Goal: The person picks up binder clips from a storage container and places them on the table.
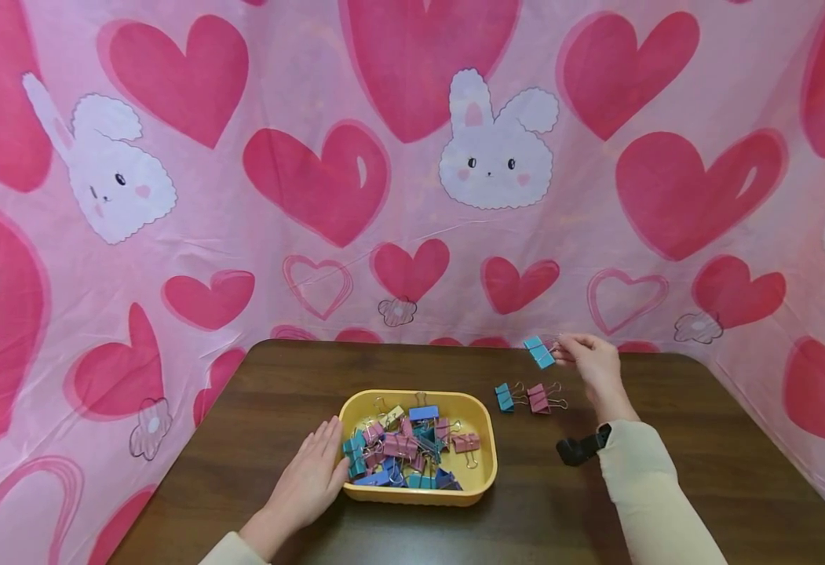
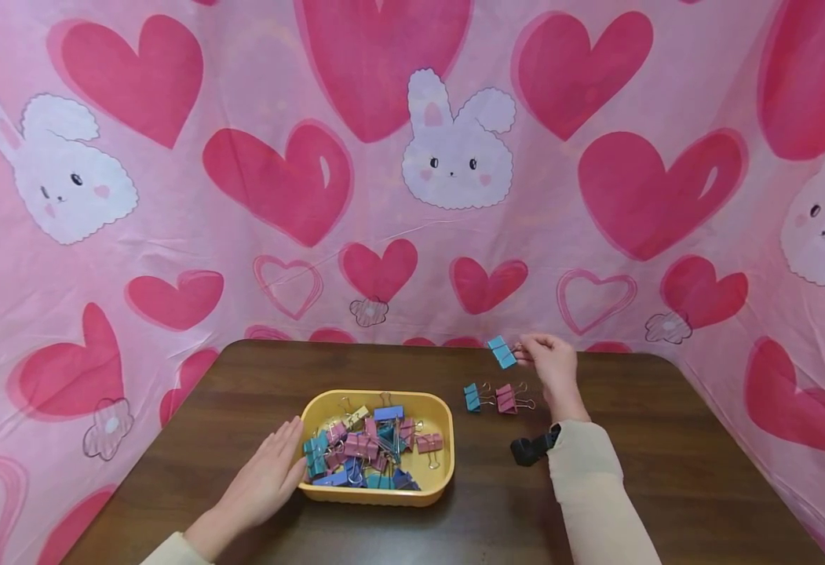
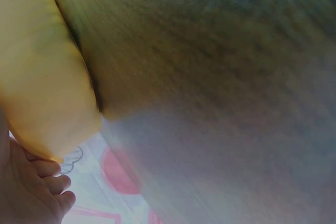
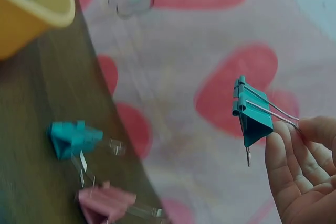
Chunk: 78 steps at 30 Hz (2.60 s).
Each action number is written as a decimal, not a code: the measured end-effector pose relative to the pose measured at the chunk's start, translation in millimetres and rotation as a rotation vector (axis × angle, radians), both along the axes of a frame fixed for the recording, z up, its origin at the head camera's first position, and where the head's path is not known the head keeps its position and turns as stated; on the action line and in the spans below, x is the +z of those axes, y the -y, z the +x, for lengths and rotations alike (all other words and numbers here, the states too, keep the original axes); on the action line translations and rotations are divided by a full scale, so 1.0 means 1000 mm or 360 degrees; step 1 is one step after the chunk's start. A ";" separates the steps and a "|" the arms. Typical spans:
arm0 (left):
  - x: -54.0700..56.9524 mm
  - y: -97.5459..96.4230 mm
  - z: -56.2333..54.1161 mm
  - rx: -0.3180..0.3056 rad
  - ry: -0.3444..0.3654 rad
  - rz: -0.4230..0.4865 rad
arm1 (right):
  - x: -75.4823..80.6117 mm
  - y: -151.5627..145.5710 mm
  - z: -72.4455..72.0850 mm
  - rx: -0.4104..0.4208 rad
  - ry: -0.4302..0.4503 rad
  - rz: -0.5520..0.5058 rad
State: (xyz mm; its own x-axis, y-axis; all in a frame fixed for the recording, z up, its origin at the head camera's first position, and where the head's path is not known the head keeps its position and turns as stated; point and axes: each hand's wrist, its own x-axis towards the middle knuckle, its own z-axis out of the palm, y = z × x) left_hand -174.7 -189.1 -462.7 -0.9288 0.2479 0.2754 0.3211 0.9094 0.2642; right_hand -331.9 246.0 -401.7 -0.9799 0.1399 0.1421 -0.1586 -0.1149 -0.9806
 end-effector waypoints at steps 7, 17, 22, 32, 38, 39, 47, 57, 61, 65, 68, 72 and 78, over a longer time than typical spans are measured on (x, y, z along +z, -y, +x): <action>0.000 -0.001 -0.001 -0.0019 -0.0031 -0.0005 | -0.017 -0.027 0.007 -0.0235 0.0090 -0.0168; -0.001 -0.001 -0.002 -0.0002 0.0010 -0.0022 | -0.032 -0.037 0.025 -0.0507 0.0391 -0.0233; 0.000 -0.001 -0.002 0.0010 0.0040 -0.0018 | -0.048 -0.041 0.026 -0.0504 0.0441 -0.0143; 0.000 0.000 -0.002 0.0017 0.0051 -0.0021 | -0.063 -0.043 0.026 -0.0471 0.0516 0.0010; 0.000 0.000 -0.001 0.0008 0.0009 -0.0010 | -0.066 -0.041 0.027 -0.0457 0.0510 0.0057; 0.000 0.000 -0.001 0.0008 0.0006 -0.0008 | -0.067 -0.041 0.027 -0.0458 0.0508 0.0061; -0.002 0.000 -0.002 -0.0003 -0.0009 -0.0012 | -0.069 -0.043 0.028 -0.0450 0.0502 0.0080; -0.002 0.001 -0.001 -0.0010 -0.0017 -0.0014 | -0.043 -0.042 0.030 -0.0563 0.0318 -0.0029; -0.001 0.001 -0.001 -0.0007 -0.0011 -0.0020 | -0.032 -0.038 0.021 -0.0472 0.0164 -0.0078; 0.000 0.001 -0.001 -0.0016 -0.0045 -0.0018 | -0.050 -0.044 -0.012 -0.0340 0.0002 -0.0037; 0.000 0.000 0.000 -0.0027 -0.0089 -0.0015 | -0.068 -0.046 -0.037 -0.0235 -0.0087 0.0020; -0.001 0.000 0.000 -0.0034 -0.0105 -0.0006 | -0.039 -0.016 -0.020 -0.0024 -0.0199 0.0001; -0.001 0.001 0.000 -0.0026 -0.0070 -0.0014 | 0.014 0.047 0.024 0.0093 -0.0255 0.0205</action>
